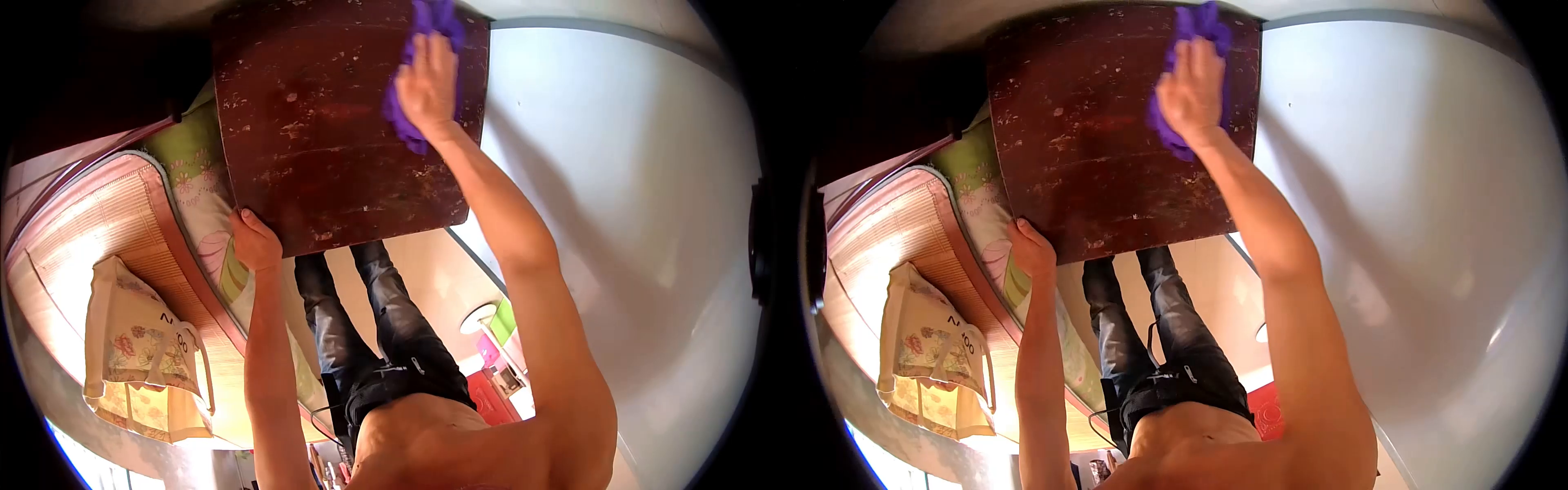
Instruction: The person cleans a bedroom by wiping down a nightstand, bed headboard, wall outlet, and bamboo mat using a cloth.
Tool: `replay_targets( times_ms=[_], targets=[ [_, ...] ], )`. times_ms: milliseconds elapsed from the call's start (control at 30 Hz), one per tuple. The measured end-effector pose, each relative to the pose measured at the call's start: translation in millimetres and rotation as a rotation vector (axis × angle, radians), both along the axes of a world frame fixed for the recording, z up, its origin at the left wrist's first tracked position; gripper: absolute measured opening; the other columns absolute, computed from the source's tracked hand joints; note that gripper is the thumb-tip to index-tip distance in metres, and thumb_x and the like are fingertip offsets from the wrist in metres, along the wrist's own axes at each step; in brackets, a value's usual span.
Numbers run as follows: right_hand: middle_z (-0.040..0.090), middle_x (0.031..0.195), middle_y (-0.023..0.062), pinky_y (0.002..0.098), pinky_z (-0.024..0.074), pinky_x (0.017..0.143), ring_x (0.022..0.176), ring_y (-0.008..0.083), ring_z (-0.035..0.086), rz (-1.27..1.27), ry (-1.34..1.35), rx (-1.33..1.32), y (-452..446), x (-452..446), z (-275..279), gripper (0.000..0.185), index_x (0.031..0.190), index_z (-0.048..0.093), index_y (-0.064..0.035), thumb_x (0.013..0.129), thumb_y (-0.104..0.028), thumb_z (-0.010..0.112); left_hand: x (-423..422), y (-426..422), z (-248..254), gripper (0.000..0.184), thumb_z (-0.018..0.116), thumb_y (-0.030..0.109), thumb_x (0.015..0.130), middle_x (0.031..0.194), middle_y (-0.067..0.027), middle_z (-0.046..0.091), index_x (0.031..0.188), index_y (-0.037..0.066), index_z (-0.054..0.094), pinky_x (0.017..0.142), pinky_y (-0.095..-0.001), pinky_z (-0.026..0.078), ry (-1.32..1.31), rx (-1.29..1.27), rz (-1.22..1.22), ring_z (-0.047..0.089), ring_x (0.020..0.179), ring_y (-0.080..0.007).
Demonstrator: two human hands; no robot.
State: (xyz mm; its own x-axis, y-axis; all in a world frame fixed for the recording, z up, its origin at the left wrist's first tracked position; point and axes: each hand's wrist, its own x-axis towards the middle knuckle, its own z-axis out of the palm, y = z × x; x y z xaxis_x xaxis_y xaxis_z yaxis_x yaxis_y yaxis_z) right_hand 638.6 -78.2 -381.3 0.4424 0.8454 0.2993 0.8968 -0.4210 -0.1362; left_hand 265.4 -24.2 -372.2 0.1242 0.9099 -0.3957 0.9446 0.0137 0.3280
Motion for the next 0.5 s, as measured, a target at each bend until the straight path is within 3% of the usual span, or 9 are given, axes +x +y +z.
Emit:
replay_targets(
  times_ms=[67,167,267,367,500],
  targets=[
    [0.048,0.127,0.0279,0.0582,0.0349,0.099,0.118,0.0422,0.047,0.107,0.165,0.032,54,-30,12,0.052,0.124,0.054,0.0082,0.081,-0.020,0.061,0,0,-3,0.049,0.024,0.042,0.103,0.100,-0.0229,0.066,0.119,0.006,0.053,0.073,-0.0533,0.048,-0.014,0.032,-0.005,0.062,0.087,-0.0456],
    [0.043,0.143,0.0260,0.0585,0.0258,0.112,0.136,0.0415,0.037,0.244,0.228,-0.025,119,-78,-2,0.055,0.133,0.051,0.0060,0.089,-0.027,0.053,-1,2,-3,0.049,0.024,0.042,0.103,0.099,-0.0231,0.066,0.119,0.005,0.052,0.071,-0.0539,0.047,-0.016,0.046,-0.017,0.062,0.086,-0.0462],
    [0.049,0.139,0.0233,0.0562,0.0302,0.110,0.132,0.0379,0.043,0.369,0.117,-0.018,149,-138,-4,0.054,0.131,0.054,0.0041,0.087,-0.027,0.053,-4,4,0,0.051,0.022,0.043,0.103,0.105,-0.0205,0.067,0.124,0.008,0.053,0.074,-0.0535,0.048,-0.003,0.015,-0.003,0.063,0.090,-0.0445],
    [0.048,0.144,0.0150,0.0524,0.0281,0.111,0.135,0.0313,0.041,0.573,0.219,-0.084,106,-187,17,0.056,0.132,0.055,-0.0001,0.086,-0.030,0.054,-8,1,-5,0.050,0.023,0.042,0.103,0.103,-0.0196,0.068,0.123,0.009,0.054,0.072,-0.0529,0.049,-0.014,0.031,-0.010,0.064,0.089,-0.0435],
    [0.051,0.141,0.0119,0.0483,0.0257,0.114,0.136,0.0267,0.040,0.637,0.529,-0.218,-22,-192,52,0.055,0.130,0.058,-0.0023,0.078,-0.022,0.060,-7,-1,-4,0.049,0.024,0.042,0.103,0.099,-0.0189,0.069,0.121,0.010,0.057,0.069,-0.0508,0.050,-0.056,0.102,-0.007,0.065,0.084,-0.0418]
  ],
)
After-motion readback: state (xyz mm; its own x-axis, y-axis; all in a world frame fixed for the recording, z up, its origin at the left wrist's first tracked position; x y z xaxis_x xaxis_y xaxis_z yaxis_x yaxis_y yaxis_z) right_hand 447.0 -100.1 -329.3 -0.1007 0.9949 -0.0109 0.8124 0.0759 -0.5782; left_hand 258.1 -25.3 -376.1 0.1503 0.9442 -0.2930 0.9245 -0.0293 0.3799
